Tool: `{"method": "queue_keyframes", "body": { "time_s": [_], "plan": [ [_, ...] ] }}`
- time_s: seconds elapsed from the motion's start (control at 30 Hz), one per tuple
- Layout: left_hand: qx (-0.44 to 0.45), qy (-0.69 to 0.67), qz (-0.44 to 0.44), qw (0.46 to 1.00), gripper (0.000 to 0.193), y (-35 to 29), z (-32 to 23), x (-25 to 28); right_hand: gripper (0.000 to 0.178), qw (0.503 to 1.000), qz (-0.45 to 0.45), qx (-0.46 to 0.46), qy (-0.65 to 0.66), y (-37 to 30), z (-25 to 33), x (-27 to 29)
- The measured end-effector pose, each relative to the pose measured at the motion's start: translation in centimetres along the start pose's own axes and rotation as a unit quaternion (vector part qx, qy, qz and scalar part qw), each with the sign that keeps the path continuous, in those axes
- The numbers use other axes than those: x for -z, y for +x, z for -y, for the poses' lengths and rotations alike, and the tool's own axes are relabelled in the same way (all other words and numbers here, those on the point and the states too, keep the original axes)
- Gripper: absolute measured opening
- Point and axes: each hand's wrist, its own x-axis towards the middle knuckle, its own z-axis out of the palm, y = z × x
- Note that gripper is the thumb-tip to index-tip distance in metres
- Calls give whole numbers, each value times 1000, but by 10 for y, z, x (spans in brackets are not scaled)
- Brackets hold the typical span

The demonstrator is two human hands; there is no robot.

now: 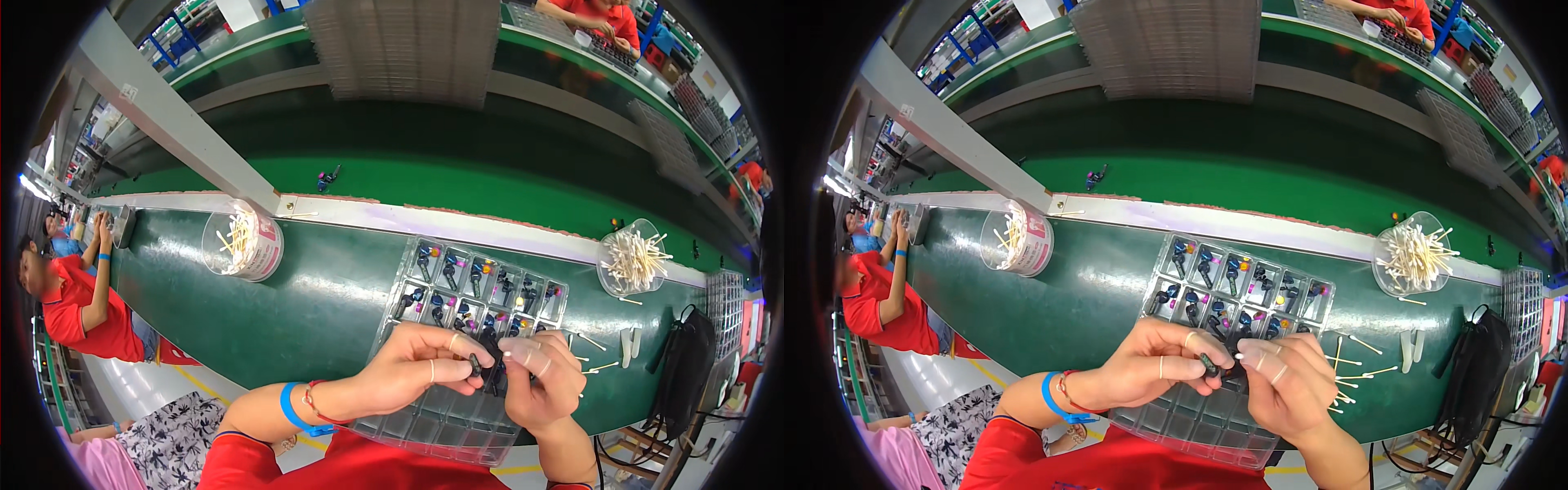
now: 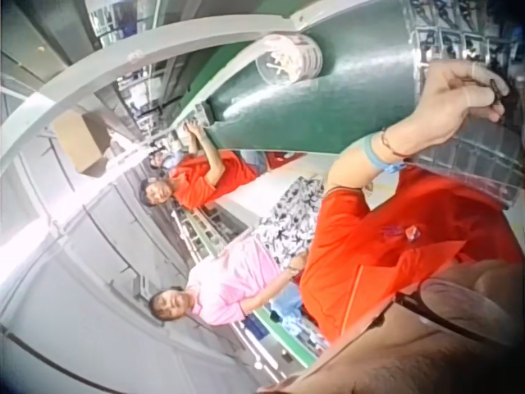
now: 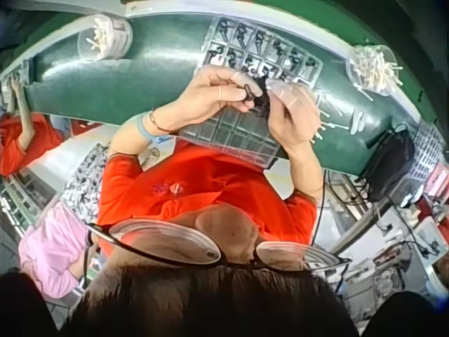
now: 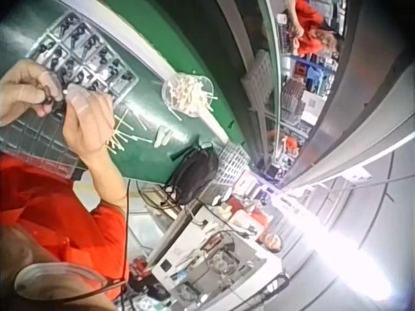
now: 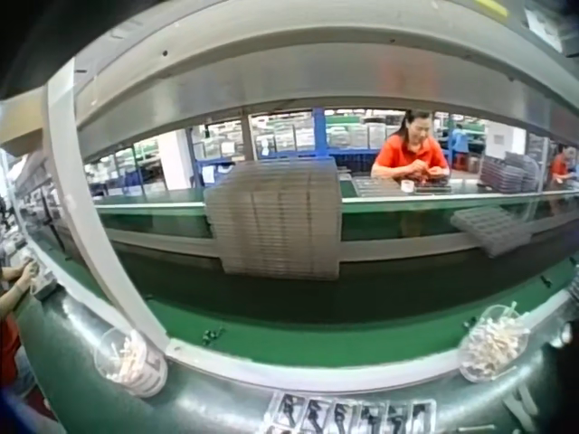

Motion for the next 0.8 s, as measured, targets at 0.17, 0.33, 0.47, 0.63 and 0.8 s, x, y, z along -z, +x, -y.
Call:
{"method": "queue_keyframes", "body": {
  "time_s": [0.17, 0.33, 0.47, 0.63, 0.8],
  "plan": [
    [-45, -2, -1, 999, 24, -2, 10, -2, 38, 998, 10, 20, -52, 0, 7, 3],
    [-30, 15, 17, 999, 28, -6, 5, -8, 39, 987, 34, 16, -159, -8, 22, 10],
    [-22, 21, 11, 999, 29, -10, 6, -11, 42, 977, 60, 30, -201, -10, 32, 13],
    [-24, 22, 29, 999, 29, -11, 4, -12, 24, 970, 44, 64, -232, -10, 33, 15],
    [-21, 13, 22, 999, 26, -11, 2, -14, 20, 964, 50, 65, -251, -10, 34, 14]
  ]
}}
